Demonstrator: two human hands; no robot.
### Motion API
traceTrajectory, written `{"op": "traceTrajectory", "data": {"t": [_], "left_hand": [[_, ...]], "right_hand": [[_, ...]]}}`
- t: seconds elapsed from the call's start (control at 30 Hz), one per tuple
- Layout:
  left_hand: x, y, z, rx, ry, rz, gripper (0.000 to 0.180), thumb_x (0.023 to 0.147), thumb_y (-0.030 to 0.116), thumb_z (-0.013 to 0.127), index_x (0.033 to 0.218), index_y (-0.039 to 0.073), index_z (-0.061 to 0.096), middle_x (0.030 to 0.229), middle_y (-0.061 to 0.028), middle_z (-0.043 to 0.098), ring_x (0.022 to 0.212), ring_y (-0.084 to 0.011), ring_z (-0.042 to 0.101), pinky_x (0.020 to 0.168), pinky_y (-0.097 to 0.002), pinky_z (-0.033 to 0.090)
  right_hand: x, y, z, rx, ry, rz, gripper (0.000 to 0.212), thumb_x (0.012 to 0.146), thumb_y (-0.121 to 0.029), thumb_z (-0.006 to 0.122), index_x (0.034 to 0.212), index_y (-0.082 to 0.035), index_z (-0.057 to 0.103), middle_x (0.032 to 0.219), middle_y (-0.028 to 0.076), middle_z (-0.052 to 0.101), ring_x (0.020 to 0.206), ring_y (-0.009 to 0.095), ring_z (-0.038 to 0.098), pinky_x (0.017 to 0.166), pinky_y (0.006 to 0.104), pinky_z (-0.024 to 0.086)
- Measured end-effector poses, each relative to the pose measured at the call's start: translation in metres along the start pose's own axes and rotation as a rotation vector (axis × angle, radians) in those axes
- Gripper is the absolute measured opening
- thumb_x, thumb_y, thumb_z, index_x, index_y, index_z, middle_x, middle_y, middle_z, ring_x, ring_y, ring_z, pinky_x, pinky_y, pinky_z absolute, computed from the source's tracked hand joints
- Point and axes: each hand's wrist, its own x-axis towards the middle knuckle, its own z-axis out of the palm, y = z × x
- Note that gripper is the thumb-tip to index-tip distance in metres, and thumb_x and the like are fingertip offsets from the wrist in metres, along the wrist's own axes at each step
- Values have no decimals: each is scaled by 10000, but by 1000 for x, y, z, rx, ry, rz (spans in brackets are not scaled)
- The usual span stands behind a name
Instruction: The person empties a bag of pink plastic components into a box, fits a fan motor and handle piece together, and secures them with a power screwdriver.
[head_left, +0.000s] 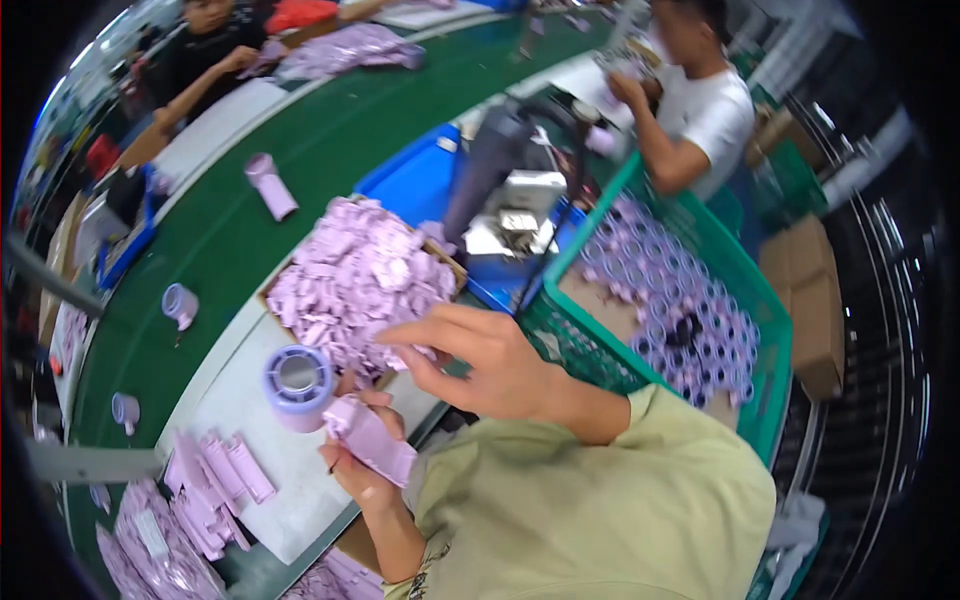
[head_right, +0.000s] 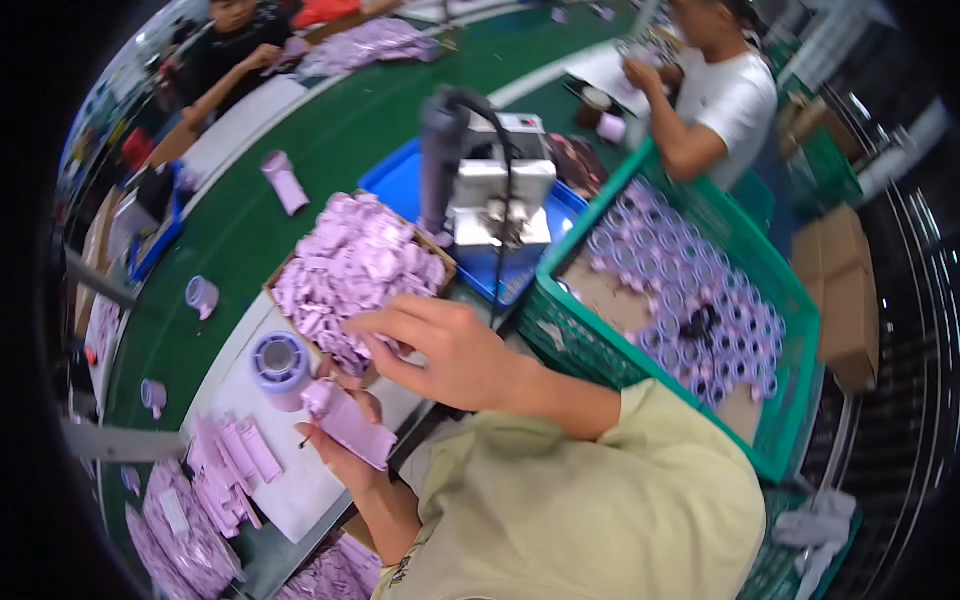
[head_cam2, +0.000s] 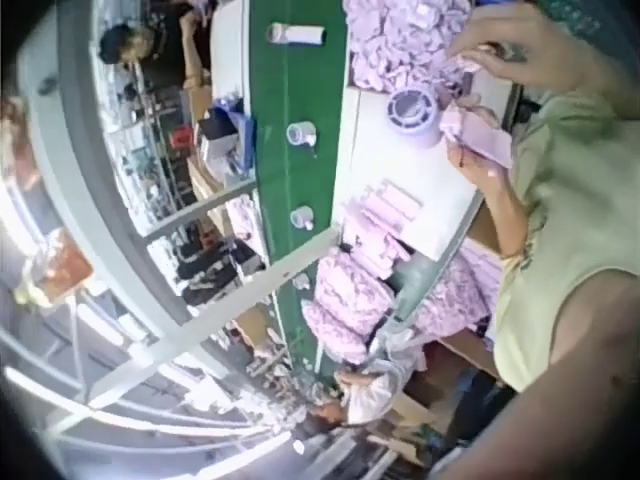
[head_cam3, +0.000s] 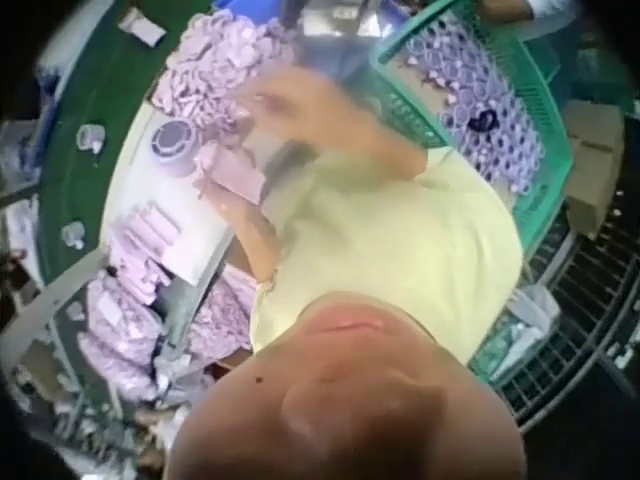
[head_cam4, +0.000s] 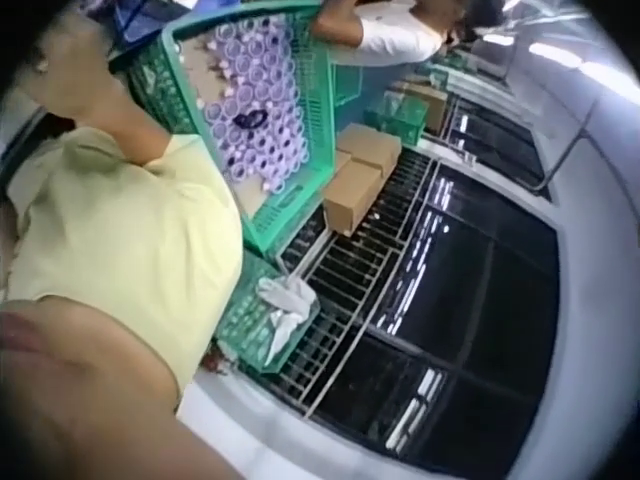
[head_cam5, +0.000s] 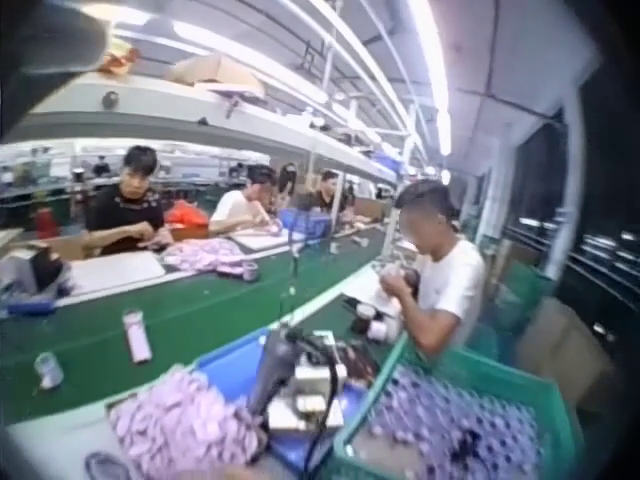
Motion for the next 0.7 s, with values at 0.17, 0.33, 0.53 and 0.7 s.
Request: {"op": "traceTrajectory", "data": {"t": [0.17, 0.33, 0.53, 0.7], "left_hand": [[6, 3, 1, 5, -103, 52, 660, 896, 370, 548, 1334, -91, 368, 1131, -206, 581, 724, -185, 580, 629, -298, 476], [-3, 11, 27, 563, 105, -34, 522, 941, 223, 494, 1350, -70, 354, 1171, -197, 580, 832, -208, 611, 704, -304, 501], [-6, 8, 38, 496, 127, -184, 462, 926, 41, 368, 1378, -41, 316, 1310, -177, 488, 993, -208, 581, 832, -320, 483], [-6, -2, 35, 735, 54, -129, 487, 888, -25, 316, 1375, -46, 311, 1314, -146, 480, 1064, -195, 551, 896, -285, 436]], "right_hand": [[-5, 12, -2, 90, 47, 68, 256, 793, -7, 622, 1042, -39, 674, 824, 78, 580, 692, 178, 553, 627, 289, 462], [-11, 17, -2, 84, 47, 53, 257, 787, -10, 641, 1040, -40, 676, 844, 80, 577, 719, 185, 558, 644, 283, 467], [-15, 13, 16, -29, 107, -93, 310, 728, -30, 729, 1035, -45, 689, 869, 75, 605, 739, 180, 594, 638, 270, 485], [-18, 11, 24, -31, -13, -103, 333, 710, -40, 757, 1036, -40, 690, 881, 78, 615, 737, 174, 609, 628, 268, 494]]}}
